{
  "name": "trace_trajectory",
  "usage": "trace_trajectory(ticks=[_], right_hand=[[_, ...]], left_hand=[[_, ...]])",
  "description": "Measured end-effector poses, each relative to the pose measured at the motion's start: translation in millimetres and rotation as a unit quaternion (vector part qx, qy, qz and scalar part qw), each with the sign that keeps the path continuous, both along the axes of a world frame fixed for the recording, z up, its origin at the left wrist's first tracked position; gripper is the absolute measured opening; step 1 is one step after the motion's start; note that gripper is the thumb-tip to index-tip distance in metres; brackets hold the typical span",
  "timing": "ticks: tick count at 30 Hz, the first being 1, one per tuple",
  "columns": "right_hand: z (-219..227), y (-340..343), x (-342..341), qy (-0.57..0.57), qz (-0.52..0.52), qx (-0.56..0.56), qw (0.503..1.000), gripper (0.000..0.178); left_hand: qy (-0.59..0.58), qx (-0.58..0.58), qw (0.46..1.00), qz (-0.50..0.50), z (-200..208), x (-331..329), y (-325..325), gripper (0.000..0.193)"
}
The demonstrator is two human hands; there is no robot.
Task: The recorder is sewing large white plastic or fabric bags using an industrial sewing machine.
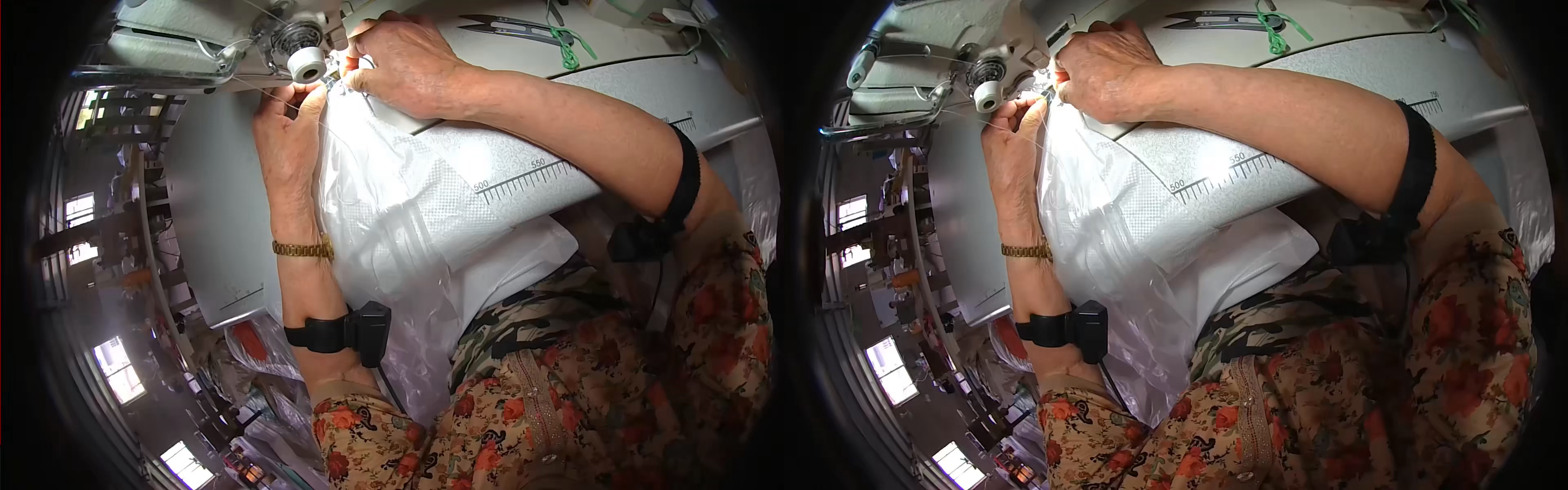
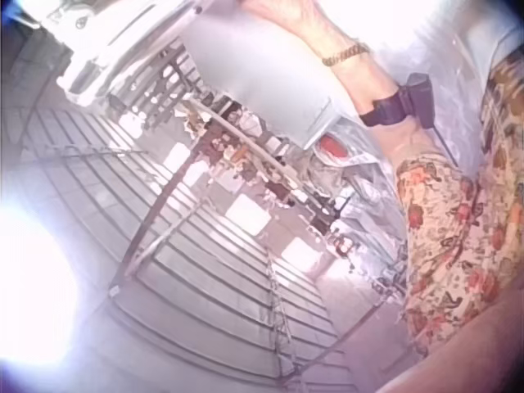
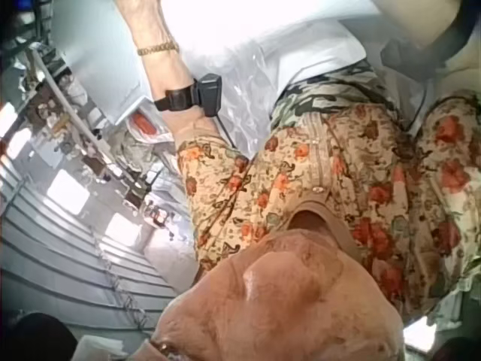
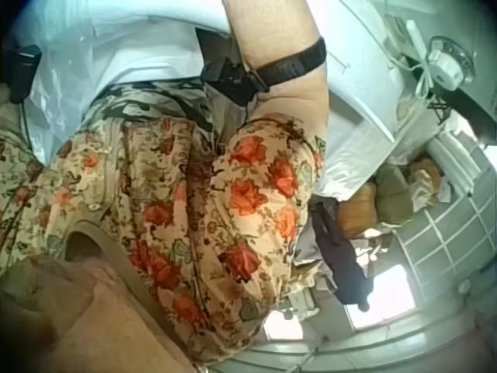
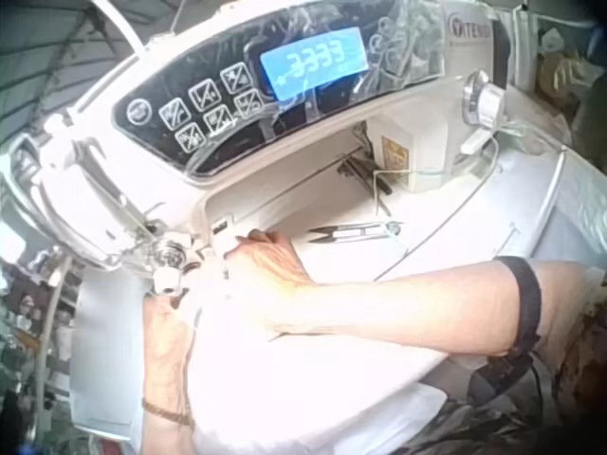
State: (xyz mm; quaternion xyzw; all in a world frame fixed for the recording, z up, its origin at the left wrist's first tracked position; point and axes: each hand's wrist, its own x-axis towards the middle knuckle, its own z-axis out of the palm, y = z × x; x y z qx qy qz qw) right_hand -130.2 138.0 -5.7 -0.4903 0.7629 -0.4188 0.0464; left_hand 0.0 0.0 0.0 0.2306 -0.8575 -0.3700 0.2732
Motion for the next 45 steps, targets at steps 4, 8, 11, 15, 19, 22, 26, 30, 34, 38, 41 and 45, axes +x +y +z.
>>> trace_trajectory(ticks=[4,8,11,15,19,22,26,30,34,38,41,45], right_hand=[[0.4,1.7,1.6,-0.001,-0.002,0.003,1.000,0.016],[-2.3,2.8,1.5,0.023,-0.009,-0.001,1.000,0.015],[0.1,-1.5,2.0,0.003,-0.001,0.008,1.000,0.015],[-0.8,-0.7,0.7,-0.003,0.003,0.018,1.000,0.015],[-1.7,-2.1,1.0,0.015,-0.005,0.024,1.000,0.015],[-4.6,-3.6,1.2,0.022,-0.008,0.014,1.000,0.016],[-3.9,-2.3,0.4,0.016,0.002,0.007,1.000,0.018],[-3.3,-2.4,0.3,0.013,0.000,0.009,1.000,0.017],[-3.1,-2.0,0.4,0.017,0.002,0.014,1.000,0.017],[-5.7,-2.2,0.3,0.028,-0.004,0.006,1.000,0.017],[-4.2,-3.2,0.8,0.028,-0.002,0.013,1.000,0.017],[-4.0,-2.9,2.3,0.027,-0.007,0.019,0.999,0.017]], left_hand=[[0.005,0.006,1.000,0.005,0.5,0.0,3.8,0.016],[0.004,0.020,1.000,0.006,0.9,-1.2,6.1,0.016],[0.016,0.011,1.000,0.006,0.8,0.0,4.7,0.016],[0.003,0.018,1.000,0.008,-1.5,-0.7,4.2,0.015],[-0.021,0.011,1.000,0.007,1.2,0.2,6.9,0.016],[-0.020,0.004,1.000,0.018,1.0,0.5,6.4,0.016],[-0.013,0.014,0.999,0.026,2.0,-0.3,7.7,0.017],[-0.021,0.000,0.999,0.025,3.5,-0.2,6.3,0.014],[-0.025,-0.004,0.999,0.023,5.1,-0.5,7.7,0.014],[-0.021,-0.016,0.999,0.018,3.7,-1.5,8.1,0.017],[-0.019,-0.014,1.000,0.019,3.2,-0.2,7.1,0.018],[-0.022,-0.006,0.999,0.023,3.8,-0.9,9.8,0.021]])
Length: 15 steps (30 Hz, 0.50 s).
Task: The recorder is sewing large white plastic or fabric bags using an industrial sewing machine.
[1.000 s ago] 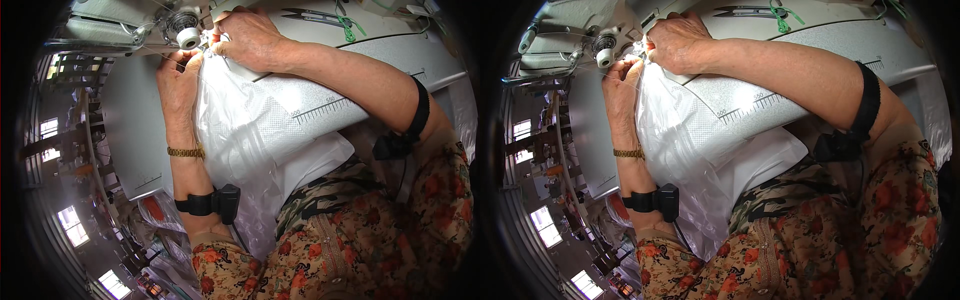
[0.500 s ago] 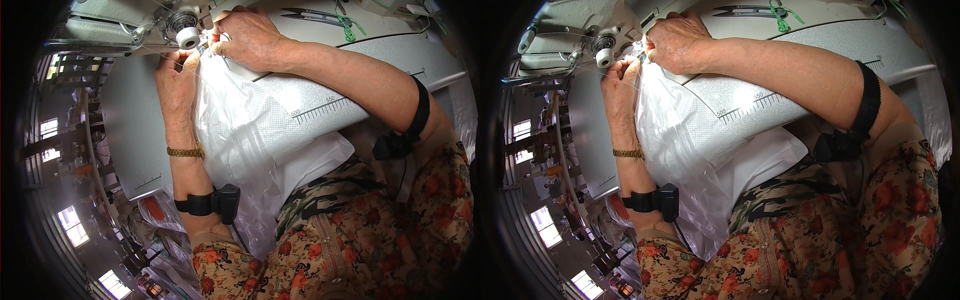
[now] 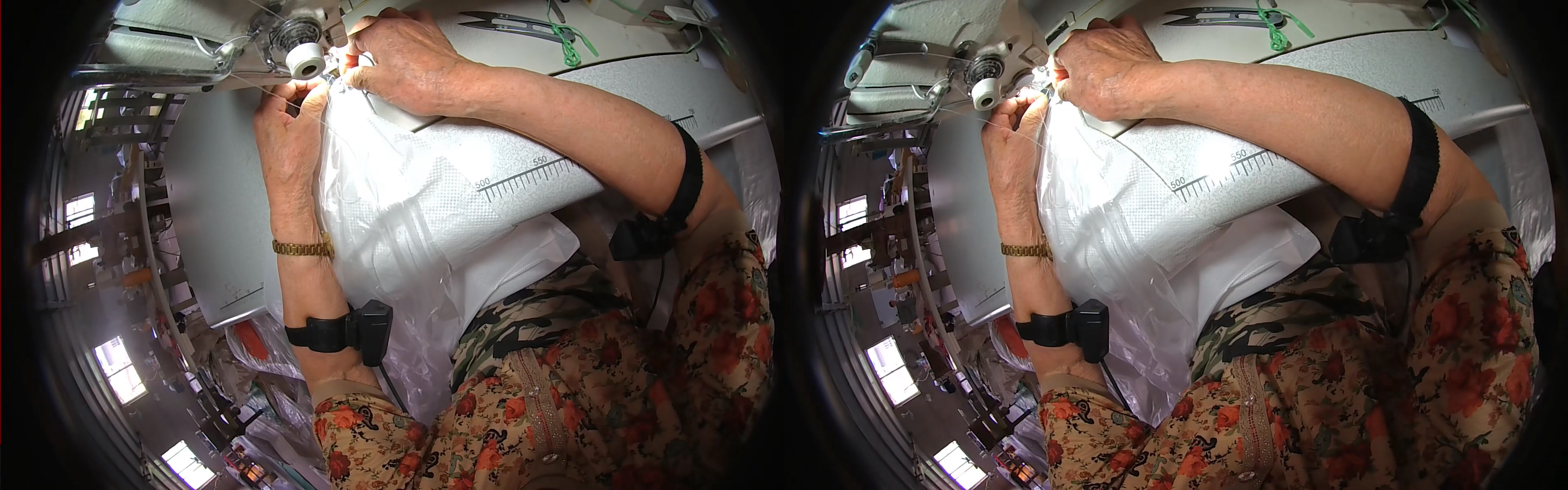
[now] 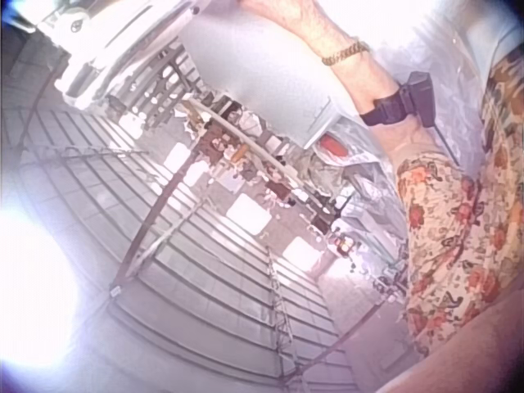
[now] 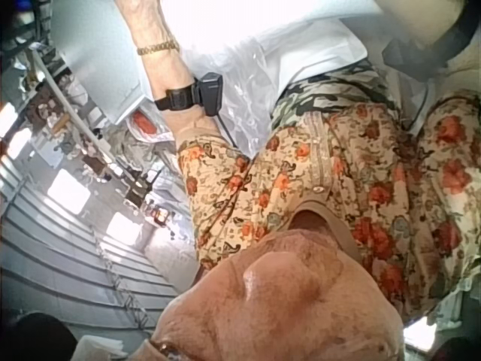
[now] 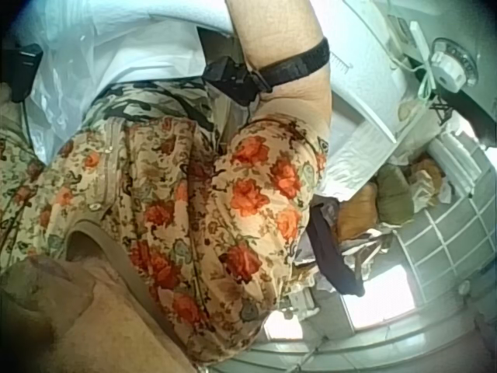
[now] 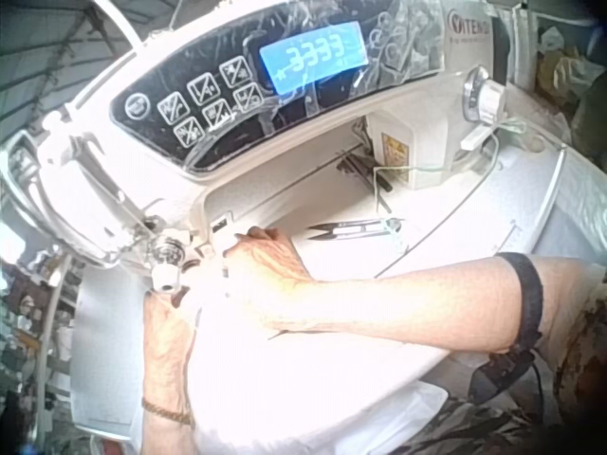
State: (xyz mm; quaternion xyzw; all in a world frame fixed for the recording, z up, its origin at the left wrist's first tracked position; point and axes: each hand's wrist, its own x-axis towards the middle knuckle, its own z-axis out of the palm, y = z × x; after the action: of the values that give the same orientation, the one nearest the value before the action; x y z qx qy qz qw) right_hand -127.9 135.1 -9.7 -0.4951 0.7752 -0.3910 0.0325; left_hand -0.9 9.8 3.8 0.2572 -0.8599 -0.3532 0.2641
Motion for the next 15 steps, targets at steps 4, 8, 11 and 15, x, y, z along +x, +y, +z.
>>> trace_trajectory(ticks=[4,8,11,15], right_hand=[[3.4,1.4,0.4,0.001,0.001,0.008,1.000,0.016],[2.6,0.7,-0.4,-0.012,0.003,-0.009,1.000,0.015],[-0.5,-2.4,-3.2,-0.014,-0.015,0.013,1.000,0.015],[7.0,-4.0,-0.8,-0.039,-0.019,0.037,0.998,0.015]], left_hand=[[-0.015,0.000,1.000,0.007,0.4,0.2,0.8,0.024],[-0.027,-0.001,1.000,0.012,3.4,-0.6,3.7,0.017],[-0.024,0.024,0.999,0.022,5.5,-3.9,11.1,0.017],[-0.003,0.023,1.000,0.003,3.8,-2.0,5.3,0.019]])
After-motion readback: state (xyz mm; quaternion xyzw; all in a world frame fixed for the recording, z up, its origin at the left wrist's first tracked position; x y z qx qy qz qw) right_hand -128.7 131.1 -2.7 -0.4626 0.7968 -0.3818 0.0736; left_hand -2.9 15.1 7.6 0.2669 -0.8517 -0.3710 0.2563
